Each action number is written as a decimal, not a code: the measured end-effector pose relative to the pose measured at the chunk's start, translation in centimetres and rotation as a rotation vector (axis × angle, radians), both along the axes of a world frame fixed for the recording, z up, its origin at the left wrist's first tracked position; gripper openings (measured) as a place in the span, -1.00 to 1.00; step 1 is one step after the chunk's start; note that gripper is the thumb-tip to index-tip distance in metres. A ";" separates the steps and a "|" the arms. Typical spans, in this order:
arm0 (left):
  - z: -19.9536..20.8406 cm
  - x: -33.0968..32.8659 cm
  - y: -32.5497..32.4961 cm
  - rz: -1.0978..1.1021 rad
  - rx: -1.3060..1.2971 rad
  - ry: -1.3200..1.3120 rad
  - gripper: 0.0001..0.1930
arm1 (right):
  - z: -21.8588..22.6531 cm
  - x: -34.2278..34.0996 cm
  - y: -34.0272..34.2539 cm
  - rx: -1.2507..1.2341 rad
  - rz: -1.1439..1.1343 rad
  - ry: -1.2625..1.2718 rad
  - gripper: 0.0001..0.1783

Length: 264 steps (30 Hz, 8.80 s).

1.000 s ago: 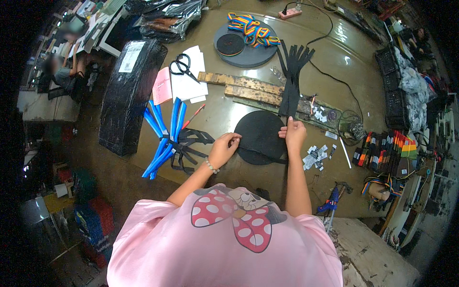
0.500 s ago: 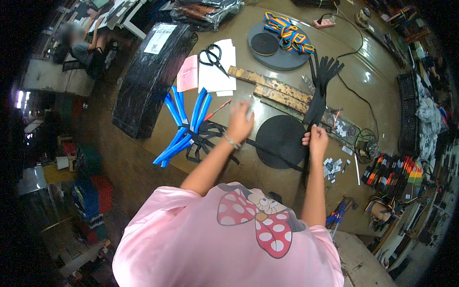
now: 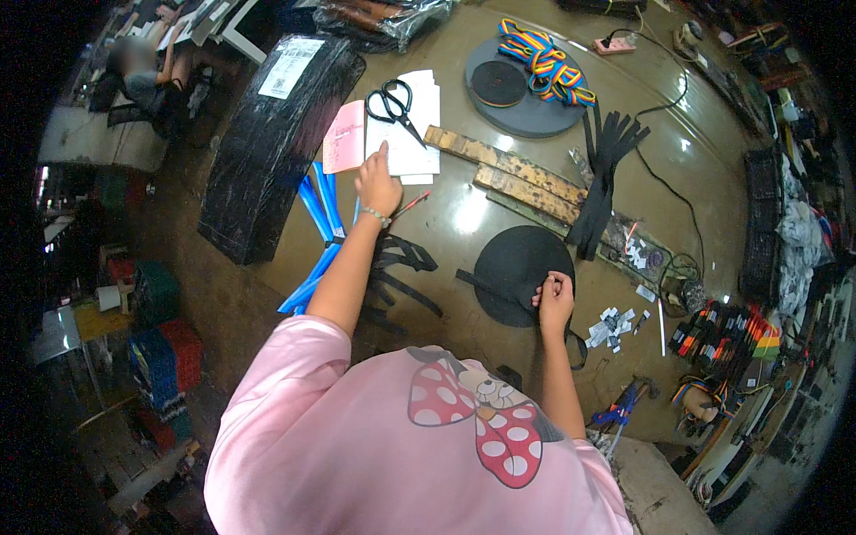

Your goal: The person retrieves a black circular object and a roll of black material from a shelf. They then use scissors to cut the black material into strips on a table. Later, they cut a piece of cardboard and then cut a multi-colored ribbon into smaller pieces.

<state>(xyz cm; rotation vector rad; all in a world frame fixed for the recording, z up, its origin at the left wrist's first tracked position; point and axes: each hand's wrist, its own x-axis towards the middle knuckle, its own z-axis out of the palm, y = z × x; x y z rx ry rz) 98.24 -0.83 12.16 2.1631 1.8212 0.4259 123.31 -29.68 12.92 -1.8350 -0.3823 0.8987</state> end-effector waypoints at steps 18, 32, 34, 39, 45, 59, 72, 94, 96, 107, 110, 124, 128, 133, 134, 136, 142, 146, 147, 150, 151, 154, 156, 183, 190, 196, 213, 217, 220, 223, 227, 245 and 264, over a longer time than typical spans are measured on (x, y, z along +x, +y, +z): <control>-1.7 -0.4 -3.1 0.092 0.230 -0.159 -0.59 | 0.4 -0.1 0.5 -0.068 -0.006 -0.033 -0.84; -1.1 -0.5 -2.9 0.092 0.205 -0.225 -0.61 | 2.6 4.2 2.0 0.247 -0.307 0.814 -0.64; -0.2 -0.3 -3.7 0.075 0.300 -0.259 -0.64 | 2.0 5.3 2.1 0.277 -0.320 0.840 -0.68; 2.6 2.5 -9.6 -0.271 0.198 -0.293 -0.69 | 0.4 6.3 1.7 0.331 -0.349 0.778 -0.78; 5.9 8.7 -17.0 -0.578 0.017 -0.561 -0.73 | 4.0 5.9 1.9 0.410 -0.353 0.777 -0.78; 11.5 15.7 -17.4 -0.728 -0.195 -0.687 -0.62 | 9.4 4.7 2.7 0.083 -0.114 -0.039 -0.68; 20.6 15.0 -19.4 -0.656 -0.125 -1.050 -0.77 | 18.4 1.8 1.4 0.598 0.315 -0.455 -0.36; -1.3 12.2 -1.9 0.204 -0.533 -1.038 -0.70 | 14.8 16.7 1.8 -0.080 0.165 -0.107 -0.73; -1.2 12.3 -1.8 0.263 -0.581 -1.060 -0.68 | 13.6 17.6 2.0 -0.017 0.128 -0.115 -0.72; -0.6 12.2 -1.6 0.314 -0.751 -1.137 -0.71 | 1.9 20.6 1.1 -0.121 -0.036 -0.282 -0.73; -0.4 12.2 -1.7 0.327 -0.734 -1.138 -0.72 | -1.4 20.7 0.7 0.000 -0.061 -0.223 -0.75; 6.9 11.3 -2.7 0.367 -0.769 -2.167 -0.91 | 7.9 11.9 1.8 -0.428 0.020 -1.163 -0.70; 12.9 7.6 -2.4 -0.054 -0.966 -2.348 -0.92 | 6.6 6.7 5.3 -0.070 0.511 -1.259 -0.74; 15.8 5.4 -5.2 -0.078 -0.555 -1.202 -0.74 | 6.2 6.7 7.7 -0.064 0.496 -1.278 -0.80; 15.8 6.0 -6.1 -0.144 -0.464 -1.015 -0.71 | 6.9 6.7 8.0 0.052 0.451 -1.161 -0.84; 15.7 7.9 -8.5 -0.224 -0.438 -0.786 -0.72 | 9.2 6.1 8.5 0.244 0.418 -1.067 -0.83; 17.1 13.5 -12.3 -0.585 -0.350 -0.858 -0.51 | 17.2 2.7 7.4 0.379 0.502 -0.721 -0.67; 19.8 13.6 -12.4 -0.590 -0.202 -0.935 -0.59 | 18.6 0.7 7.2 0.567 0.321 -0.456 -0.43; 20.4 13.3 -12.5 -0.514 -0.262 -1.003 -0.61 | 18.4 0.5 7.0 0.603 0.285 -0.323 -0.40; 20.4 12.0 -11.8 -0.157 -0.434 -1.234 -0.69 | 17.0 1.1 5.9 0.285 0.711 0.033 -0.48; 19.6 11.6 -10.7 -0.110 -0.364 -1.382 -0.71 | 16.5 2.2 5.1 -0.003 0.835 0.103 -0.56; 15.0 10.3 -5.7 0.097 -0.522 -1.196 -0.72 | 14.9 5.5 2.6 0.127 0.416 0.201 -0.70; 10.0 10.3 -4.1 0.085 -0.510 -1.044 -0.71 | 14.4 9.6 1.6 0.041 0.403 0.094 -0.73; -0.3 11.4 -0.1 0.094 -0.482 -0.836 -0.71 | 2.3 20.0 0.1 -0.060 -0.031 -0.131 -0.74; -2.0 11.1 0.3 0.068 -0.422 -0.829 -0.71 | -2.2 20.8 0.4 -0.071 -0.005 -0.315 -0.73; 0.5 11.4 0.0 0.066 -0.496 -0.865 -0.72 | 5.0 19.1 0.1 -0.700 -0.095 -0.676 -0.62; 22.0 11.0 0.5 -0.332 -0.656 -1.594 -0.72 | 9.6 -9.1 7.3 0.299 0.492 0.335 -0.67; 16.8 17.1 5.7 -0.350 -0.666 -1.098 -0.63 | 6.5 -8.1 9.1 0.373 0.337 0.574 -0.61; 13.7 20.8 8.1 -0.415 -0.311 -0.706 -0.32 | 5.1 -5.8 12.0 0.189 0.363 0.398 -0.27; 12.2 20.2 6.0 -0.313 0.191 -0.072 -0.30 | 4.5 -3.1 10.9 -0.113 0.395 0.005 -0.23; 9.5 14.1 -5.7 -0.654 -0.008 -0.608 -0.79 | 3.3 2.5 2.8 -0.060 0.004 -0.419 -0.77; 14.7 9.4 -18.9 -0.488 -0.574 -0.686 -0.47 | 1.4 2.3 -5.1 0.222 0.000 -0.376 -0.70; 23.0 4.2 -24.1 -0.698 -0.161 -0.709 -0.66 | 17.1 2.0 -3.4 0.496 0.621 -1.135 -0.47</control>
